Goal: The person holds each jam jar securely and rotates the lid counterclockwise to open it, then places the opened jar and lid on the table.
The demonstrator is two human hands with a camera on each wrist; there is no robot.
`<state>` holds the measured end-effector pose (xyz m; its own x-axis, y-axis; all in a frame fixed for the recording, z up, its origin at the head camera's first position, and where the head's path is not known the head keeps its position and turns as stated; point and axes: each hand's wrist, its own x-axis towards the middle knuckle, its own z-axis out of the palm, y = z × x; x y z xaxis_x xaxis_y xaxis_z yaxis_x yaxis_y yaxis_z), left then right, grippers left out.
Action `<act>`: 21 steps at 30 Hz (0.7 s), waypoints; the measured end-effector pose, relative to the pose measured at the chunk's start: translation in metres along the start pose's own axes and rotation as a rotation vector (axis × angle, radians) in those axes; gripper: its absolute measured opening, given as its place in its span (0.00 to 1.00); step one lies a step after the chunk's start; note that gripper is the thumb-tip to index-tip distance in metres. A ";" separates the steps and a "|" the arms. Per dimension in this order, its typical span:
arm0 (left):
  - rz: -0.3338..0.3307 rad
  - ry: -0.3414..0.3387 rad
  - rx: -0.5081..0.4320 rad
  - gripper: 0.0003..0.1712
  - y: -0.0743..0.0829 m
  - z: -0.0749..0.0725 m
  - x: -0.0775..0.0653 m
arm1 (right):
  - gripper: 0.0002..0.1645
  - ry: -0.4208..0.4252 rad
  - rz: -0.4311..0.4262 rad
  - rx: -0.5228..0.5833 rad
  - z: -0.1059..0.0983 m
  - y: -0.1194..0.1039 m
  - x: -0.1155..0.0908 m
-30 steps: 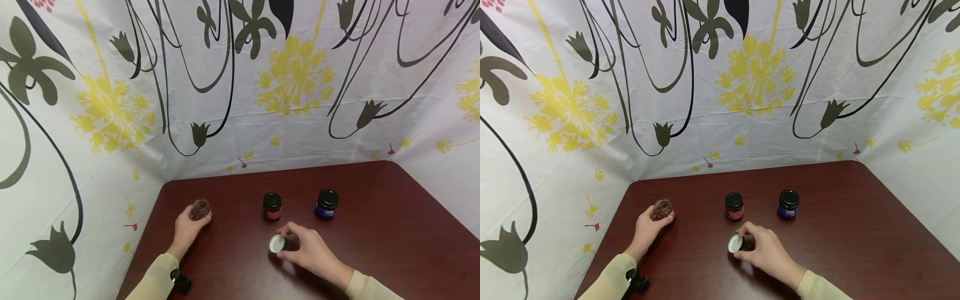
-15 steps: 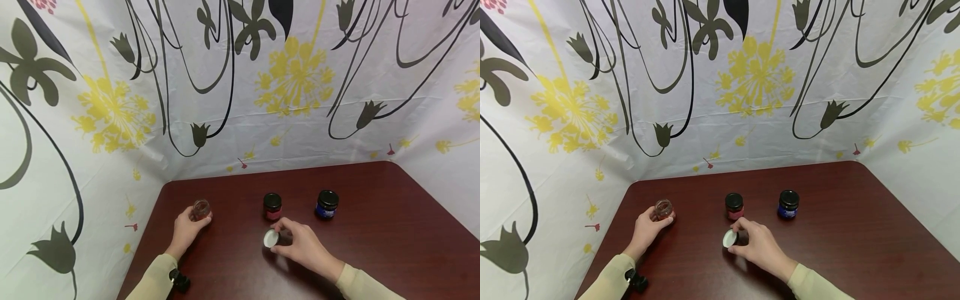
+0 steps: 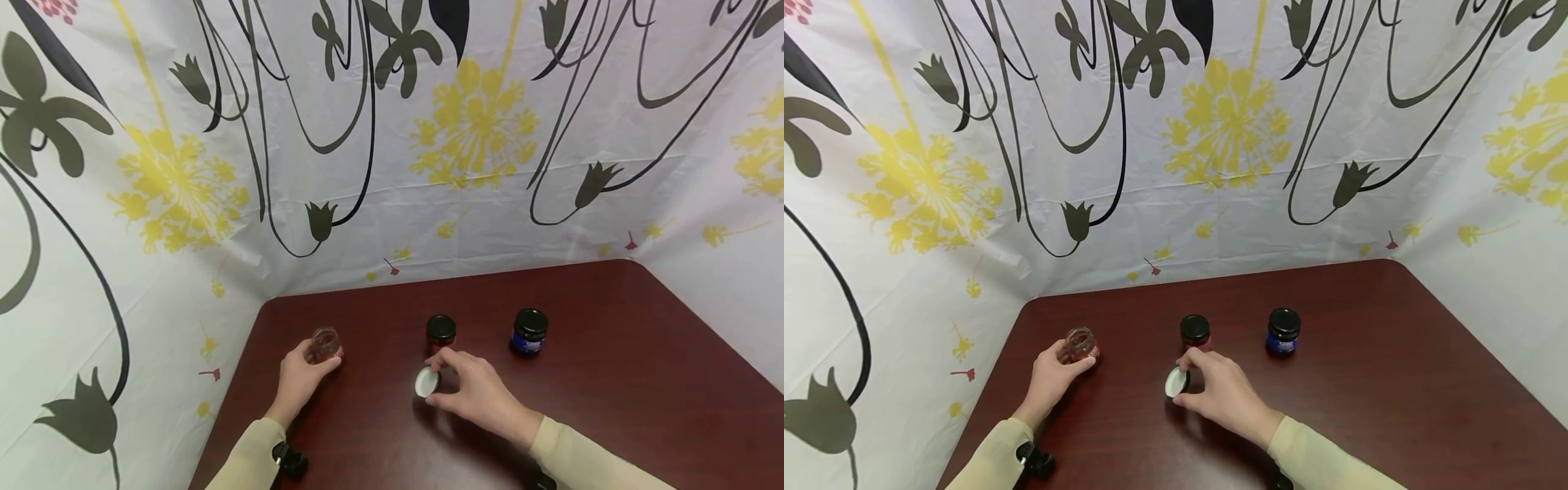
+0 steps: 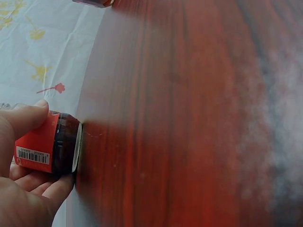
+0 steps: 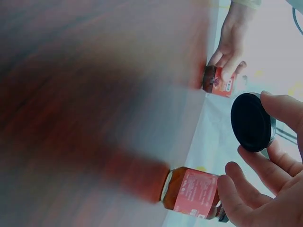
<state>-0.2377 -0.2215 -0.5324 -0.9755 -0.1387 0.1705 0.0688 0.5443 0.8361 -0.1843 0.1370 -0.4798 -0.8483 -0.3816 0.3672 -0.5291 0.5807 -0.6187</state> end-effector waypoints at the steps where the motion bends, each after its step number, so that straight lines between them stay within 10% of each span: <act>1: 0.000 -0.001 0.001 0.31 0.000 0.000 0.000 | 0.27 -0.002 -0.003 0.000 0.001 -0.001 0.002; 21: 0.002 -0.017 0.001 0.33 -0.002 -0.001 0.001 | 0.26 -0.050 -0.044 -0.060 0.016 -0.008 0.030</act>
<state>-0.2387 -0.2238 -0.5332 -0.9788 -0.1236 0.1635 0.0707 0.5450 0.8354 -0.2052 0.1091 -0.4748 -0.8228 -0.4421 0.3572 -0.5675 0.6041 -0.5594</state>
